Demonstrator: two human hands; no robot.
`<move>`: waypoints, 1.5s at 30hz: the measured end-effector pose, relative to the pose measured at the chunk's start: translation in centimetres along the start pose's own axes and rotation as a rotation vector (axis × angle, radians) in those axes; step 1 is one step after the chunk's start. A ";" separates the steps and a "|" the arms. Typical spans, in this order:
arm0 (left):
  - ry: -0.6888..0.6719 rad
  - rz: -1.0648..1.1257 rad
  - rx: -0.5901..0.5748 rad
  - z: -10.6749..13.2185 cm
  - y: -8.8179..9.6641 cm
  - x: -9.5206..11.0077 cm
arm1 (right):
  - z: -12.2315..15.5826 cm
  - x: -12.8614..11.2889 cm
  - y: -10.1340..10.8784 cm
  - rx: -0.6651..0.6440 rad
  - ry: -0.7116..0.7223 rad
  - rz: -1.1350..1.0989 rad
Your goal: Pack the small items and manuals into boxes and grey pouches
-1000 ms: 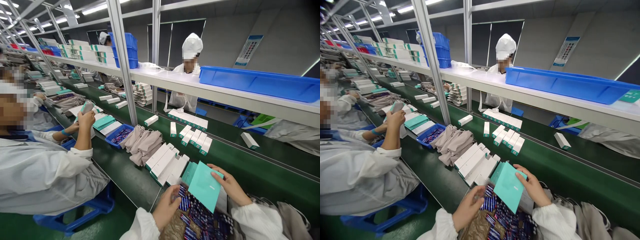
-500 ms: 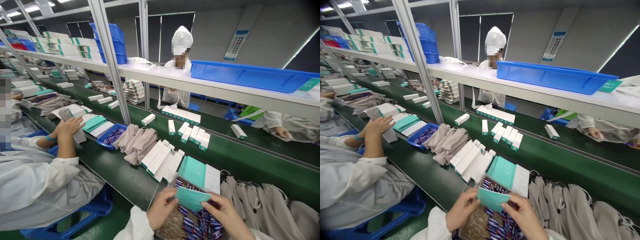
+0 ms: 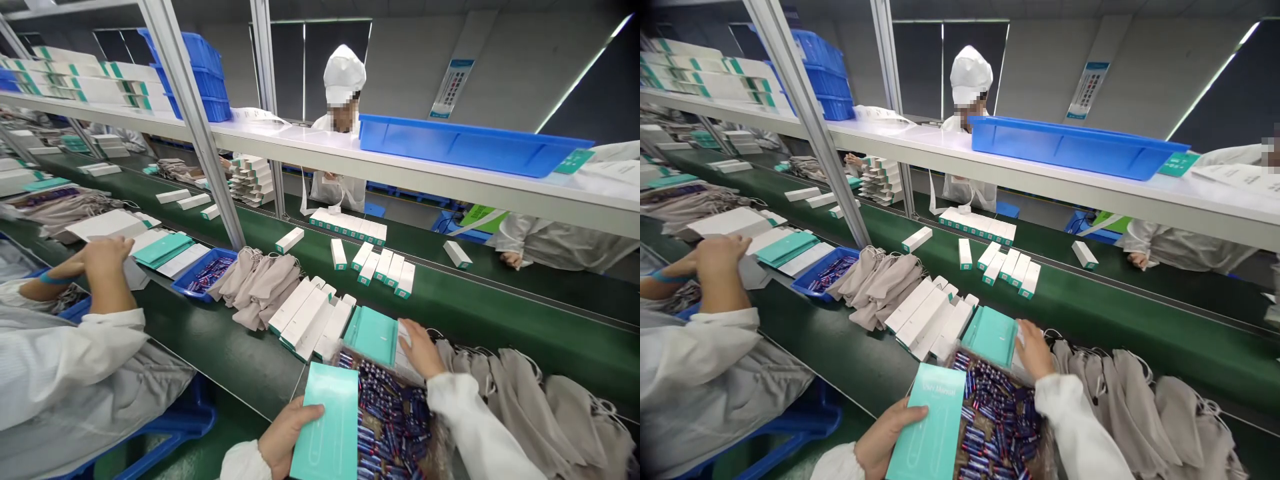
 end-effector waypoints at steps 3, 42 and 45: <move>0.004 -0.046 -0.069 0.2 -0.5 -0.7 | -3.4 5.5 0.1 -0.082 -0.188 0.051; -0.172 0.027 0.156 -1.5 1.6 -0.6 | 2.0 5.4 7.0 0.353 -0.207 -0.763; -0.125 0.027 0.096 -1.6 0.5 -0.4 | 2.3 -1.7 4.0 0.213 -0.067 -0.879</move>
Point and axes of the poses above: each hand's wrist, its own z-axis away from the middle knuckle, its own y-axis out of the back of the hand, x = y × z, the point moved 5 cm from there along -z, towards the middle knuckle, and after that the axes turned 15 degrees about y, right-handed, at the moved point
